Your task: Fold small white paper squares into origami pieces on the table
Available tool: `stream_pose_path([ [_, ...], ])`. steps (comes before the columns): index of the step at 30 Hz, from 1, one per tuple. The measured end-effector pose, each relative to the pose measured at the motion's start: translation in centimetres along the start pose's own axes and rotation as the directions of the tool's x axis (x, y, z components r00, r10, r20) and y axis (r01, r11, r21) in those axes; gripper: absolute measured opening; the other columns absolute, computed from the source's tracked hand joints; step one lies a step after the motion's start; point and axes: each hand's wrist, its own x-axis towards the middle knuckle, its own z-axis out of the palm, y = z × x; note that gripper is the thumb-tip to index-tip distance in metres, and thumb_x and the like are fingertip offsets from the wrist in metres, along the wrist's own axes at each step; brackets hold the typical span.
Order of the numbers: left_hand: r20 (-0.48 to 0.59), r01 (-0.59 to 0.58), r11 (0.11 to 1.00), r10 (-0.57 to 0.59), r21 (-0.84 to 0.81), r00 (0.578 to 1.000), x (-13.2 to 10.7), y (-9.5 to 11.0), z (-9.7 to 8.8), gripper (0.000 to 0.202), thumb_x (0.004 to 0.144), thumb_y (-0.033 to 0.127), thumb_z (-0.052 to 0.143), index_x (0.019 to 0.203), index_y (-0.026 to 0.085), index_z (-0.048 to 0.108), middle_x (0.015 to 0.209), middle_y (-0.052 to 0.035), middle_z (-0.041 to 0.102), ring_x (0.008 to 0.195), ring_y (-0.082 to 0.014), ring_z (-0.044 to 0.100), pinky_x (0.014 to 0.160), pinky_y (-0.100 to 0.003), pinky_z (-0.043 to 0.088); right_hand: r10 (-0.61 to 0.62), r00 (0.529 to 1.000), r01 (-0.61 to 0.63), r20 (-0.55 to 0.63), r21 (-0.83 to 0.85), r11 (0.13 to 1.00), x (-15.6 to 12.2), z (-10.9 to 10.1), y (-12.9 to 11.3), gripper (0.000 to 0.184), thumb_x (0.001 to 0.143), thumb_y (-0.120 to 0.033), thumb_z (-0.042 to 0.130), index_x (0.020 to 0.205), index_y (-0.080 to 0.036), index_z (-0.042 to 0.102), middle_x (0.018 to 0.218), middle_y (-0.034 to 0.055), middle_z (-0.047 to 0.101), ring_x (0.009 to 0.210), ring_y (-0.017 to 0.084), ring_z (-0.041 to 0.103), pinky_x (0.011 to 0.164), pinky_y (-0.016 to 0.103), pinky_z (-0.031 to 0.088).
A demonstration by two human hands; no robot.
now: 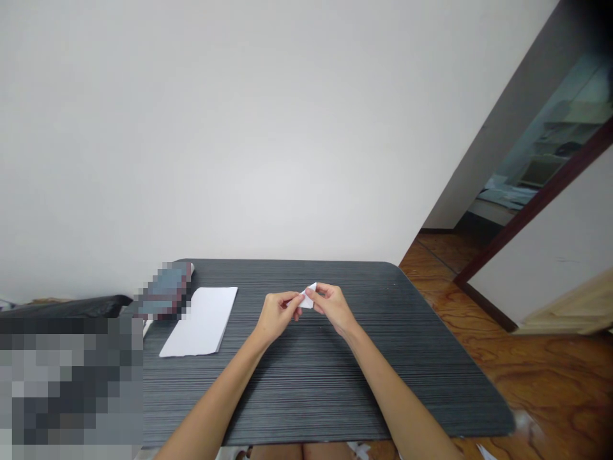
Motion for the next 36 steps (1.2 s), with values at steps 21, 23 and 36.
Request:
stream_pose_path([
  [21, 0.063, 0.026, 0.992, -0.019, -0.122, 0.998, 0.3, -0.8, -0.4, 0.035, 0.075, 0.036, 0.05, 0.098, 0.013, 0.061, 0.089, -0.0067, 0.066, 0.08, -0.02, 0.062, 0.07, -0.03, 0.05, -0.258, 0.966, 0.258, 0.029, -0.2, 0.945, 0.4, -0.3, 1.4, 0.025, 0.066, -0.028, 0.06, 0.089, -0.018, 0.059, 0.082, 0.0036, 0.056, 0.069, 0.012, 0.054, 0.062, 0.024, 0.045],
  [23, 0.04, 0.029, 0.985, -0.023, -0.167, 0.999, 0.3, -1.0, -0.2, 0.035, 0.073, 0.036, 0.052, 0.097, 0.012, 0.06, 0.093, -0.0076, 0.065, 0.083, -0.0203, 0.061, 0.074, -0.031, 0.049, -0.287, 0.958, 0.282, 0.012, -0.241, 0.929, 0.4, -0.2, 1.6, 0.029, 0.067, -0.027, 0.06, 0.094, -0.019, 0.058, 0.083, 0.0036, 0.055, 0.069, 0.012, 0.053, 0.062, 0.025, 0.045],
  [36, -0.124, -0.067, 0.992, 0.08, 0.103, 0.989, -0.2, -1.0, 0.3, 0.021, 0.081, 0.028, 0.039, 0.095, 0.015, 0.046, 0.057, 0.0021, 0.058, 0.045, -0.008, 0.052, 0.045, -0.017, 0.039, -0.457, 0.887, 0.422, 0.072, -0.527, 0.738, -0.5, 0.8, 1.4, 0.041, 0.077, -0.013, 0.039, 0.116, -0.021, 0.048, 0.107, 0.0093, 0.046, 0.076, 0.013, 0.051, 0.069, 0.029, 0.044],
])
